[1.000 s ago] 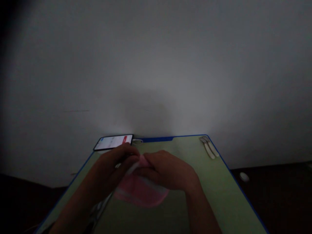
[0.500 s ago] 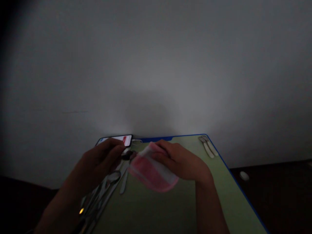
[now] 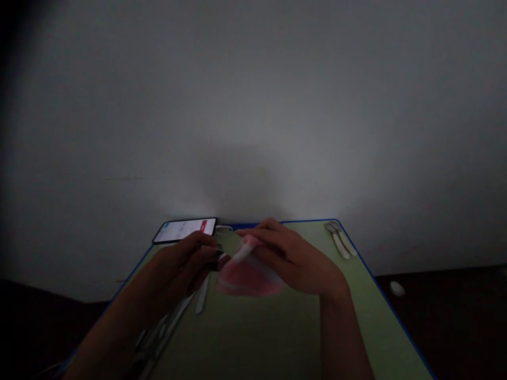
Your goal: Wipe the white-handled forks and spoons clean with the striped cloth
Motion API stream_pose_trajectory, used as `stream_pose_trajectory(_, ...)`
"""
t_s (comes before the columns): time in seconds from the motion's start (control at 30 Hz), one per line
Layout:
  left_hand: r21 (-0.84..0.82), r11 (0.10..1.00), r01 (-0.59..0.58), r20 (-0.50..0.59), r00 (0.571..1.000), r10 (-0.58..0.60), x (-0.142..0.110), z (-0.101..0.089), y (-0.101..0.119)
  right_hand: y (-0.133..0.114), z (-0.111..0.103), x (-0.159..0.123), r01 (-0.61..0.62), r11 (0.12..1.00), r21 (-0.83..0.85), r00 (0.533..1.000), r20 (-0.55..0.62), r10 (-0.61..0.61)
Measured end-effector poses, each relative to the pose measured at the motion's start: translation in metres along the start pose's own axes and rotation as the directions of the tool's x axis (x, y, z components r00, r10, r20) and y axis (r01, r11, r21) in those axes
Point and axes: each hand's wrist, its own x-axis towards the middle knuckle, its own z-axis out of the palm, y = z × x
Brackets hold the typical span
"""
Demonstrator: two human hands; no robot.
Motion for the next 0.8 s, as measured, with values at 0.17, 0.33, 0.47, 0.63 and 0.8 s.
stream_pose_trajectory(0.17, 0.023, 1.0, 0.008, -0.015, 1.0, -0.008, 0.001, -0.001, 0.001, -0.006, 0.004, 0.0, -0.158, 0.987, -0.037, 0.986, -0.067, 0.156)
stream_pose_trajectory(0.33, 0.025, 0.999, 0.028, -0.046, 0.999, -0.027, 0.002, -0.002, 0.005, -0.006, 0.005, 0.002, -0.163, 0.987, -0.013, 0.987, -0.021, 0.162)
stream_pose_trajectory(0.47, 0.013, 0.999, 0.034, -0.059, 0.998, -0.033, 0.003, 0.001, 0.006, -0.006, 0.004, 0.004, -0.071, 0.995, -0.067, 0.987, -0.15, 0.06)
stream_pose_trajectory(0.63, -0.047, 0.998, 0.05, -0.09, 0.994, -0.054, 0.007, 0.003, 0.004, -0.009, 0.002, 0.003, 0.057, 0.996, -0.072, 0.962, -0.264, -0.075)
stream_pose_trajectory(0.8, -0.062, 0.997, 0.055, -0.153, 0.986, -0.063, 0.007, 0.002, 0.006, -0.014, 0.003, 0.004, -0.026, 0.995, -0.099, 0.995, -0.094, 0.016)
